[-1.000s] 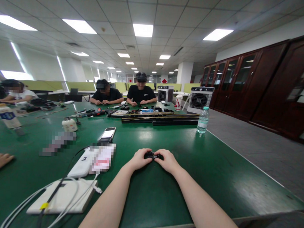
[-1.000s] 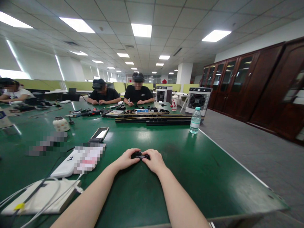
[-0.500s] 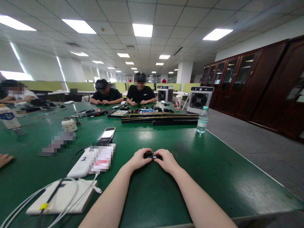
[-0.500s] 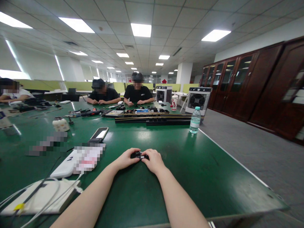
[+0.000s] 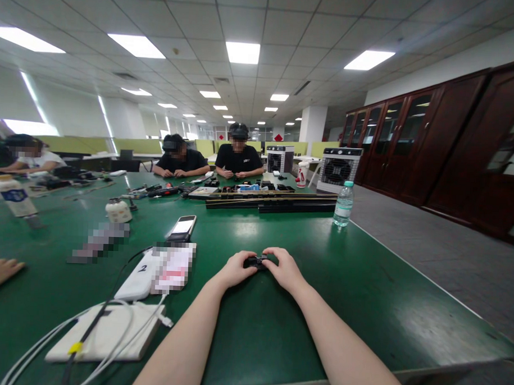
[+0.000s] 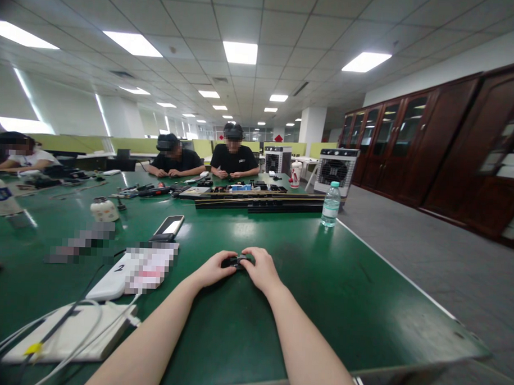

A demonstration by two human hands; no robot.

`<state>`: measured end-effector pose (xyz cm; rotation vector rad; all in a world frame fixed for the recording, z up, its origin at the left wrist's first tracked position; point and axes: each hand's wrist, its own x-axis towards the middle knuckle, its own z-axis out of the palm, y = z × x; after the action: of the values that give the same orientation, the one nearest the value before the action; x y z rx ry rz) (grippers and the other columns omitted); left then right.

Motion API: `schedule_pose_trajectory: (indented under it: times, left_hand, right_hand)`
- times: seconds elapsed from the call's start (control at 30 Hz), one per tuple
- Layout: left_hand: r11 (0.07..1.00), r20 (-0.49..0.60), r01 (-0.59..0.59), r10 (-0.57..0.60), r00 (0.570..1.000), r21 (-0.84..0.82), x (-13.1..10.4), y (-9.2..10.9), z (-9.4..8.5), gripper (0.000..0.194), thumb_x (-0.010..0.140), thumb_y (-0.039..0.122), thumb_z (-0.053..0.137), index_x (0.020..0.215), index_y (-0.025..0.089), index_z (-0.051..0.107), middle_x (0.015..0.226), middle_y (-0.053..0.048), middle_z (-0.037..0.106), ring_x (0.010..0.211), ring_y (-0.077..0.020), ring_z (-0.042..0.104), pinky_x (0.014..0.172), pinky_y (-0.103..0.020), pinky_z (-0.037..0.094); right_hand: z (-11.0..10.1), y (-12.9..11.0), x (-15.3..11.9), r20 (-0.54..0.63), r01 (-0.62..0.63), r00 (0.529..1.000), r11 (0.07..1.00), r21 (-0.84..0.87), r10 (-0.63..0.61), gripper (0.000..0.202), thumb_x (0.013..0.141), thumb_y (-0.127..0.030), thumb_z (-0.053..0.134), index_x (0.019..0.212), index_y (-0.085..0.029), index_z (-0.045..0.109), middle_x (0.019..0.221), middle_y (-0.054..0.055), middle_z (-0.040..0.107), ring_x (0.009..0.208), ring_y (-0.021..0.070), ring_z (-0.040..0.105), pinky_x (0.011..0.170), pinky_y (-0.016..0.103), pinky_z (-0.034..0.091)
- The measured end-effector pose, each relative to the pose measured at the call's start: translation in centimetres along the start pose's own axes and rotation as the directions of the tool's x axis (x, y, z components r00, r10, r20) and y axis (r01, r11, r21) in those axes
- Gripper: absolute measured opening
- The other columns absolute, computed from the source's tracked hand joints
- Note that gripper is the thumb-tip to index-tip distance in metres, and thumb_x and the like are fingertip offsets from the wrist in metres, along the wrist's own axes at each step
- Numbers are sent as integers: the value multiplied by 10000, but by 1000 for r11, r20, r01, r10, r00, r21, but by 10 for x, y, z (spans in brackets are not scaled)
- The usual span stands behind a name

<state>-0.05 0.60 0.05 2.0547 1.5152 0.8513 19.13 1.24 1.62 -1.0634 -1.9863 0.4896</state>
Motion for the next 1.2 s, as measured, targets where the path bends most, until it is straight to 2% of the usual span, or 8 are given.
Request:
schedule_pose_trajectory:
  times: [0.17,0.37,0.63,0.77,0.93,1.1,1.2]
  left_hand:
    - [1000,-5,15,-15,1000,2,0,2,-1,429,743,229,666,1167,184,614,1196,-94,644,1119,-246,587,1016,-367,440]
    - [999,8,43,-43,999,5,-2,7,-2,436,755,237,655,1183,167,611,1212,-107,637,1139,-252,578,1026,-370,432]
    - [999,-1,40,-40,999,8,-2,8,-3,435,747,245,659,1176,183,620,1210,-93,643,1134,-244,583,1027,-359,428]
    - [999,3,42,-42,999,12,-2,7,-3,435,748,255,654,1176,183,622,1221,-93,640,1146,-252,580,1033,-360,422]
    - [999,4,39,-39,999,6,-2,6,-3,448,748,261,650,1186,172,617,1232,-99,634,1153,-255,577,1035,-360,421]
    - [1000,1,28,-28,1000,-5,-3,4,-2,452,751,264,650,1192,169,611,1228,-103,635,1150,-258,580,1034,-369,423]
    - [1000,1,30,-30,1000,-3,-3,5,-2,453,753,263,646,1194,166,611,1232,-106,632,1154,-258,577,1035,-367,422]
  right_hand:
    - [-3,0,1,-97,-70,992,993,92,79,208,772,-252,594,970,-234,655,1015,45,689,1010,207,622,959,394,446]
    - [-5,7,3,-189,-90,974,976,196,128,227,771,-344,591,950,-212,636,979,57,701,970,211,633,922,393,461]
    - [-3,17,7,-284,-131,931,936,327,230,350,735,-485,614,916,-185,620,927,92,717,877,228,658,807,390,506]
    - [-1,26,10,-303,-144,908,895,422,288,407,701,-543,629,896,-186,608,892,106,717,836,234,670,784,394,532]
    - [-1,35,13,-299,-166,879,826,538,371,415,668,-497,663,932,-181,607,952,129,719,921,256,676,860,417,534]
    - [-2,40,14,-298,-199,849,786,586,437,404,673,-457,650,966,-179,635,1034,129,714,995,269,664,898,433,523]
    - [-3,42,13,-285,-222,847,786,577,449,414,681,-459,636,984,-178,654,1034,123,719,975,271,670,841,414,541]
